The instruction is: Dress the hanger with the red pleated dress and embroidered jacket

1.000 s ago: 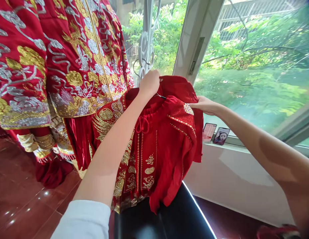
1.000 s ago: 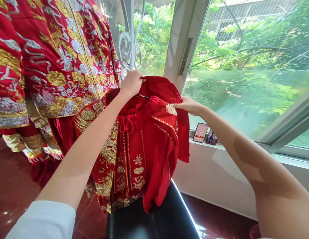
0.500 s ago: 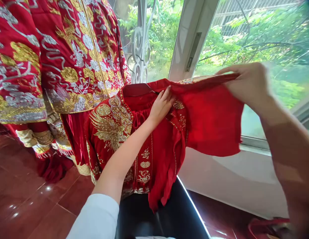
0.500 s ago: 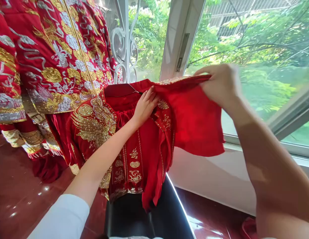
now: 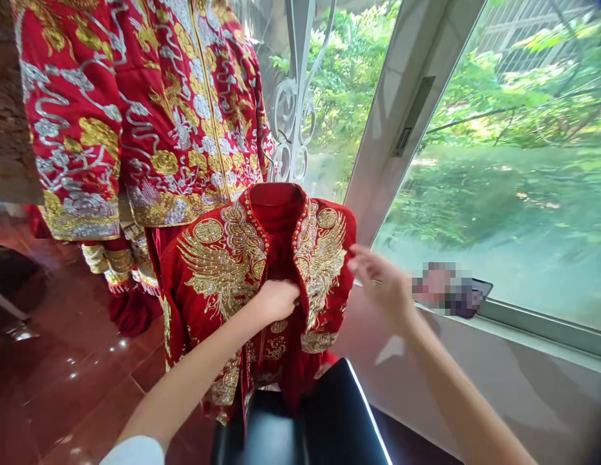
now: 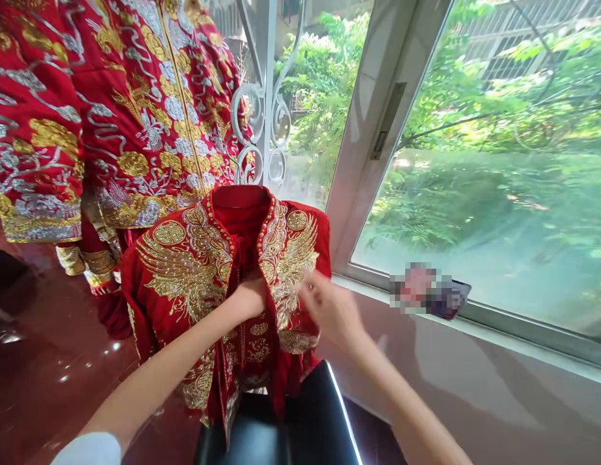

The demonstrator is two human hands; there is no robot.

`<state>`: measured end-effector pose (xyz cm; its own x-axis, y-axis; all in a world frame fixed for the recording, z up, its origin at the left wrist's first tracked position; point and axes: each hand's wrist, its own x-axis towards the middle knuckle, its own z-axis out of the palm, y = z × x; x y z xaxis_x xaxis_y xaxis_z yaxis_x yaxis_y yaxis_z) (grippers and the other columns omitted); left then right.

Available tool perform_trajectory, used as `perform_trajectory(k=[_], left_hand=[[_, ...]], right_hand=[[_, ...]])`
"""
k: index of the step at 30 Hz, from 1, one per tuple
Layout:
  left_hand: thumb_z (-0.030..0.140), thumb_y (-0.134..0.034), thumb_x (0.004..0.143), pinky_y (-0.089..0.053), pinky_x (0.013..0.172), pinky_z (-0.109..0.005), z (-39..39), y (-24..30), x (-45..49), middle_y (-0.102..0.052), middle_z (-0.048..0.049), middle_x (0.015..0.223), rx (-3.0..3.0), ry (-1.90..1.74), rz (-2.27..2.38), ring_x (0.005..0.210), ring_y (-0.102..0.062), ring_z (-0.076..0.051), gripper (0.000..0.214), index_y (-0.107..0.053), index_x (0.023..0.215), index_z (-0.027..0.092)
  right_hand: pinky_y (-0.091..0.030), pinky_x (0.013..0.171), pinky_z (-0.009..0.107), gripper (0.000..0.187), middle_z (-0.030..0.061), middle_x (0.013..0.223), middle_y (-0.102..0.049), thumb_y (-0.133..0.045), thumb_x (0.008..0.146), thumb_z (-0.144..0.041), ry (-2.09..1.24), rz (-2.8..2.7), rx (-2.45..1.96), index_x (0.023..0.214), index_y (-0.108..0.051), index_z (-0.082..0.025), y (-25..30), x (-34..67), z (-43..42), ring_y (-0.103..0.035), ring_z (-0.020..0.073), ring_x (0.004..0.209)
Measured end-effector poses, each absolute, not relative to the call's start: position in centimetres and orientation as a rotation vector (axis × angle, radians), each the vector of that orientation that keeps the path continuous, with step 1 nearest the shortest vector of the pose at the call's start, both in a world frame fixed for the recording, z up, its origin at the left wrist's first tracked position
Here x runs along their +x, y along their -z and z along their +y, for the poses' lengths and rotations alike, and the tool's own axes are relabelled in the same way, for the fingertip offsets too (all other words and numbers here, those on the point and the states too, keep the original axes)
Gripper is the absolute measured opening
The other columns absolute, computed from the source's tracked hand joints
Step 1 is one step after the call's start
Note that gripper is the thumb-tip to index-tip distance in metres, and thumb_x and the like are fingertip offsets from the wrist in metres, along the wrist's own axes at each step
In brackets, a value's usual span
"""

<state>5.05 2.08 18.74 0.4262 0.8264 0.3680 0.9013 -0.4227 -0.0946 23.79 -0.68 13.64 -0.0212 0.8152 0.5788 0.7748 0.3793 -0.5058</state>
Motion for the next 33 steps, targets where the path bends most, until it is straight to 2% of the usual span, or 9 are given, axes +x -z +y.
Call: perform_trajectory(k=[3, 6, 9, 14, 19, 22, 26, 29, 33], left_hand=[[0.042, -0.048, 0.09, -0.053, 0.066, -0.022, -0.1, -21.4, 1.2, -0.072, 0.0007, 0.085, -2.784, 0.47, -1.245, 0.073, -0.063, -0.014, 0.028, -0.073, 0.089, 0.03], [0.041, -0.038, 0.093, -0.049, 0.085, -0.032, 1.0, -26.0, -3.1, -0.068, -0.0033, 0.115, -2.542, 1.076, -1.27, 0.1, -0.06, -0.018, 0.036, -0.065, 0.115, 0.03], [0.051, -0.054, 0.083, -0.046, 0.082, -0.035, 4.4, -29.0, -6.8, -0.067, -0.0091, 0.114, -2.387, 1.021, -1.493, 0.103, -0.058, -0.025, 0.043, -0.064, 0.112, 0.021], [0.053, -0.038, 0.09, -0.039, 0.063, -0.031, 7.5, -27.7, -9.0, -0.068, -0.0091, 0.077, -2.46, 0.786, -1.548, 0.07, -0.059, -0.022, 0.046, -0.066, 0.083, 0.017], [0.051, -0.023, 0.096, -0.036, 0.065, -0.031, 8.2, -24.6, -9.1, -0.069, -0.0138, 0.098, -2.129, 0.883, -1.412, 0.086, -0.062, -0.026, 0.053, -0.064, 0.107, 0.018], [0.054, -0.02, 0.096, -0.035, 0.064, -0.031, 8.9, -25.1, -8.9, -0.069, -0.0124, 0.089, -2.206, 0.948, -1.412, 0.078, -0.062, -0.024, 0.059, -0.066, 0.1, 0.017], [0.057, -0.022, 0.095, -0.034, 0.063, -0.032, 8.9, -27.0, -7.1, -0.064, -0.0104, 0.071, -2.182, 1.111, -1.51, 0.068, -0.057, -0.022, 0.062, -0.066, 0.078, 0.015], [0.057, -0.022, 0.095, -0.036, 0.067, -0.032, 8.1, -27.0, -6.5, -0.067, -0.0105, 0.08, -2.051, 1.264, -1.533, 0.074, -0.058, -0.023, 0.061, -0.066, 0.096, 0.016], [0.065, -0.032, 0.088, -0.041, 0.074, -0.029, 8.4, -25.6, -10.0, -0.07, -0.01, 0.101, -2.375, 1.184, -1.494, 0.088, -0.06, -0.023, 0.063, -0.064, 0.112, 0.017]], right_hand=[[-0.054, 0.081, 0.046, 0.041, 0.0082, 0.111, -0.069, -0.057, 0.081, -0.048, 0.045, -1.667, -1.185, 0.119, -0.064, -0.033, -19.5, 29.0, 4.5, -0.066, 0.0261, 0.089], [-0.045, 0.098, 0.044, 0.053, 0.005, 0.139, -0.053, -0.062, 0.077, -0.051, -0.182, -1.755, -0.99, 0.125, -0.061, -0.029, -22.7, 30.6, 10.6, -0.051, 0.0256, 0.124], [-0.047, 0.095, 0.04, 0.061, 0.0078, 0.128, -0.061, -0.062, 0.074, -0.057, -0.507, -1.783, -0.95, 0.126, -0.06, -0.024, -22.7, 29.1, 14.1, -0.056, 0.0245, 0.116], [-0.049, 0.063, 0.029, 0.047, 0.0015, 0.076, -0.069, -0.065, 0.068, -0.061, -0.461, -1.651, -1.074, 0.089, -0.07, -0.019, -20.8, 27.1, 12.7, -0.062, 0.0186, 0.069], [-0.044, 0.049, 0.029, 0.052, 0.0029, 0.055, -0.061, -0.064, 0.06, -0.073, -0.735, -1.498, -1.116, 0.062, -0.062, -0.021, -21.5, 27.8, 10.2, -0.054, 0.0171, 0.05], [-0.044, 0.049, 0.03, 0.055, 0.0037, 0.053, -0.059, -0.061, 0.061, -0.076, -0.633, -1.512, -1.202, 0.059, -0.061, -0.021, -22.9, 27.3, 8.7, -0.055, 0.0188, 0.051], [-0.044, 0.061, 0.034, 0.051, 0.0066, 0.061, -0.063, -0.047, 0.082, -0.063, 0.175, -1.438, -1.405, 0.062, -0.066, -0.02, -23.7, 23.7, 5.5, -0.062, 0.0249, 0.067], [-0.046, 0.075, 0.039, 0.048, 0.0109, 0.087, -0.071, -0.033, 0.093, -0.051, 0.523, -1.378, -1.398, 0.087, -0.072, -0.023, -22.7, 21.2, 3.1, -0.065, 0.0288, 0.087], [-0.047, 0.081, 0.043, 0.044, 0.0111, 0.106, -0.071, -0.043, 0.088, -0.053, 0.369, -1.527, -1.325, 0.106, -0.071, -0.024, -21.7, 23.2, 2.3, -0.064, 0.0307, 0.096]])
